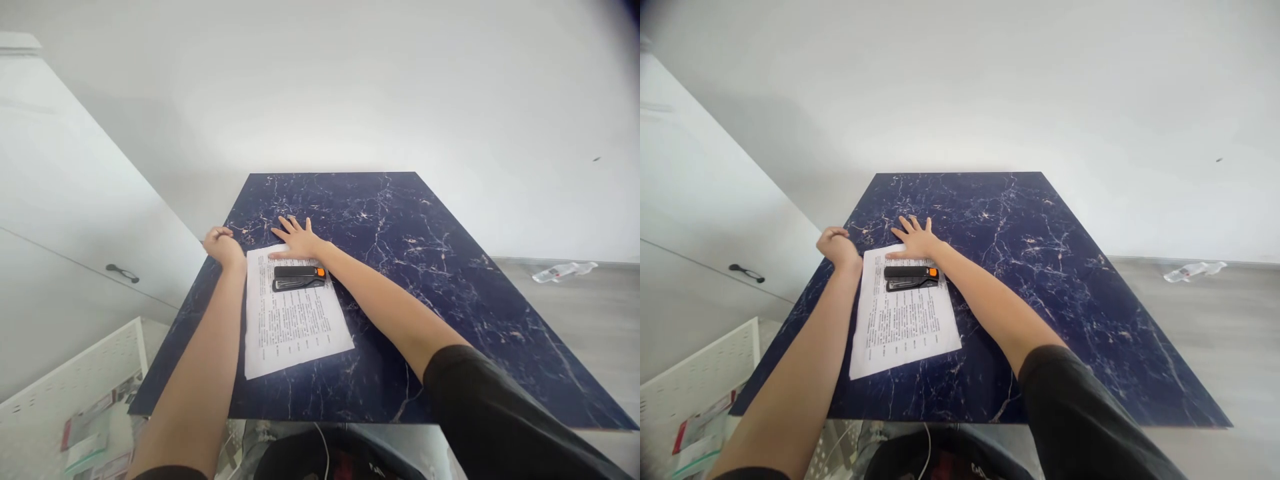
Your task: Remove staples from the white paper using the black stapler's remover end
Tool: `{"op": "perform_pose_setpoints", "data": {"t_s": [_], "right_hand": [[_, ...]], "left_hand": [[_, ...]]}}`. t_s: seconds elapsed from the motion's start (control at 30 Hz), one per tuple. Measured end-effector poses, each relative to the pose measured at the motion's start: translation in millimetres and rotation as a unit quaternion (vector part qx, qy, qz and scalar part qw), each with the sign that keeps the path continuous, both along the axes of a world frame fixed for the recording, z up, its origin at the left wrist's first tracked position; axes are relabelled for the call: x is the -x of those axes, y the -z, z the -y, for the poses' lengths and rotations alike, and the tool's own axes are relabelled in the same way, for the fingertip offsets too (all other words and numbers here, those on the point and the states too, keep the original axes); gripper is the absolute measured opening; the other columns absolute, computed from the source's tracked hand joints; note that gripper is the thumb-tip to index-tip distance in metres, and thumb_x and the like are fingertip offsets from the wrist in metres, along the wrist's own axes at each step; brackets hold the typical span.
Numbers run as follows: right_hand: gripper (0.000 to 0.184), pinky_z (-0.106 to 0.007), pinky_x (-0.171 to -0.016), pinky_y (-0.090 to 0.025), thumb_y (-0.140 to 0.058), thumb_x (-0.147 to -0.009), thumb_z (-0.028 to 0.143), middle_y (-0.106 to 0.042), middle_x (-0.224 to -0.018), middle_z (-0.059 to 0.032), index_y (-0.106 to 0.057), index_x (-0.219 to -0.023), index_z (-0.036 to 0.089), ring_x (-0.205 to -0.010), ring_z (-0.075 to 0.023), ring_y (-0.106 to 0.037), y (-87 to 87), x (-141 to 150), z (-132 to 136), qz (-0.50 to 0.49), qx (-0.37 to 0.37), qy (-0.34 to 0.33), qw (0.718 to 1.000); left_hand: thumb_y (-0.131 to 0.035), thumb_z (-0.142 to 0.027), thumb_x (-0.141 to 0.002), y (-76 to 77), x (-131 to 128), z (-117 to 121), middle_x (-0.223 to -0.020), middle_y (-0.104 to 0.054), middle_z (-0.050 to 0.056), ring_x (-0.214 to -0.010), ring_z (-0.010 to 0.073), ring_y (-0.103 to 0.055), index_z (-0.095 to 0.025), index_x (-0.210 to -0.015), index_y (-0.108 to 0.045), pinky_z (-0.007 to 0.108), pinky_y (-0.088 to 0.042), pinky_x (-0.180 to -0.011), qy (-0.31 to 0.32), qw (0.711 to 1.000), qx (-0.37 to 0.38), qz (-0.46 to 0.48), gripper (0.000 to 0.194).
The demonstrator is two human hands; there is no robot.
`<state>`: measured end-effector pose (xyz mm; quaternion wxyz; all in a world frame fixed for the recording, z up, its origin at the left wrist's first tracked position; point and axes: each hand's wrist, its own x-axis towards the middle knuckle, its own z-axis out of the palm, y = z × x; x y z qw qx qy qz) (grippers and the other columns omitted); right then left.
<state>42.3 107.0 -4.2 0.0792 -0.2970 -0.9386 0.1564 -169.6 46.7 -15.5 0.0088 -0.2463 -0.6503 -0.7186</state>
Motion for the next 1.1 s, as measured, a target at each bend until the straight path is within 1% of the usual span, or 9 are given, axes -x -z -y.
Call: {"op": "perform_pose_setpoints", "data": {"t_s": [0.13,0.33,0.47,0.57,0.7,0.8,0.9,1.0,1.1], "right_hand": [[0.104,-0.078,-0.119,0.005,-0.054,-0.083,0.085,-0.009,-0.174,-0.0160,-0.033,-0.164,0.022,-0.159,-0.0455,-0.007,1.0,22.3,0.1,-0.004,-0.001,-0.016,1.000],[0.092,-0.075,-0.121,0.006,-0.051,-0.091,0.077,-0.018,-0.173,-0.0118,-0.033,-0.164,0.024,-0.160,-0.0400,-0.014,4.7,27.7,-3.1,-0.023,-0.005,-0.048,0.999],[0.089,-0.075,-0.121,0.003,-0.051,-0.091,0.076,-0.022,-0.172,-0.0136,-0.038,-0.162,0.023,-0.159,-0.0401,-0.018,4.1,25.0,-3.5,-0.038,0.001,-0.053,0.998],[0.083,-0.076,-0.121,-0.002,-0.052,-0.092,0.074,-0.028,-0.171,-0.0121,-0.044,-0.158,0.025,-0.157,-0.0406,-0.023,2.6,22.4,-3.4,-0.064,0.004,-0.068,0.996],[0.065,-0.072,-0.122,-0.012,-0.055,-0.095,0.063,-0.042,-0.165,-0.0098,-0.052,-0.151,0.028,-0.153,-0.0372,-0.034,2.9,20.2,-4.0,-0.104,-0.003,-0.072,0.992],[0.054,-0.070,-0.122,-0.015,-0.053,-0.099,0.054,-0.048,-0.161,-0.0105,-0.057,-0.145,0.026,-0.150,-0.0352,-0.041,5.5,21.7,-4.7,-0.103,-0.016,-0.072,0.992],[0.046,-0.063,-0.120,-0.022,-0.052,-0.101,0.044,-0.050,-0.159,-0.0123,-0.062,-0.139,0.022,-0.150,-0.0335,-0.041,6.2,22.7,-4.5,-0.110,-0.034,-0.081,0.990],[0.043,-0.055,-0.119,-0.029,-0.050,-0.102,0.041,-0.051,-0.159,-0.0115,-0.065,-0.138,0.021,-0.152,-0.0307,-0.039,1.4,18.5,-1.7,-0.141,-0.034,-0.121,0.982],[0.047,-0.049,-0.123,-0.026,-0.045,-0.106,0.045,-0.043,-0.165,-0.0019,-0.057,-0.148,0.030,-0.155,-0.0234,-0.033,-5.8,9.6,4.8,-0.127,0.001,-0.218,0.968]], "left_hand": [[-0.041,-0.007,-0.057,-6.4,24.4,6.1,-0.060,-0.046,0.000,-0.065,0.0167,-0.051,-0.021,-0.056,-0.048,0.029,-0.040,-0.068,-0.052,0.996,-0.007,0.069,0.016],[-0.041,-0.008,-0.054,-7.0,16.3,5.8,-0.059,-0.047,0.000,-0.063,0.0157,-0.049,-0.020,-0.055,-0.049,0.030,-0.039,-0.068,-0.027,0.998,-0.029,0.052,0.014],[-0.040,-0.008,-0.052,-7.5,14.7,6.0,-0.059,-0.048,0.000,-0.064,0.0164,-0.050,-0.021,-0.054,-0.049,0.030,-0.039,-0.068,-0.030,0.998,-0.009,0.049,0.016],[-0.040,-0.009,-0.052,-7.2,15.4,5.8,-0.058,-0.048,0.000,-0.064,0.0164,-0.051,-0.021,-0.054,-0.050,0.030,-0.040,-0.068,-0.030,0.999,-0.005,0.043,0.015],[-0.040,-0.009,-0.052,-5.3,16.0,5.4,-0.059,-0.048,0.000,-0.064,0.0166,-0.051,-0.021,-0.055,-0.051,0.030,-0.040,-0.068,-0.023,0.999,-0.005,0.036,0.017],[-0.040,-0.008,-0.052,-4.4,16.0,5.8,-0.059,-0.047,0.001,-0.065,0.0170,-0.049,-0.020,-0.054,-0.050,0.031,-0.038,-0.069,-0.015,0.999,-0.014,0.032,0.016],[-0.039,-0.008,-0.052,-5.0,15.3,6.0,-0.058,-0.046,0.001,-0.064,0.0172,-0.048,-0.021,-0.053,-0.049,0.032,-0.037,-0.069,-0.013,0.999,-0.017,0.031,0.016],[-0.039,-0.007,-0.052,-6.0,14.4,5.6,-0.058,-0.047,0.001,-0.064,0.0166,-0.048,-0.020,-0.053,-0.049,0.031,-0.037,-0.068,-0.014,0.999,-0.018,0.036,0.017],[-0.039,-0.006,-0.052,-5.9,14.2,4.7,-0.058,-0.047,0.000,-0.063,0.0160,-0.049,-0.020,-0.053,-0.050,0.030,-0.037,-0.067,-0.021,0.999,-0.014,0.041,0.018]]}}
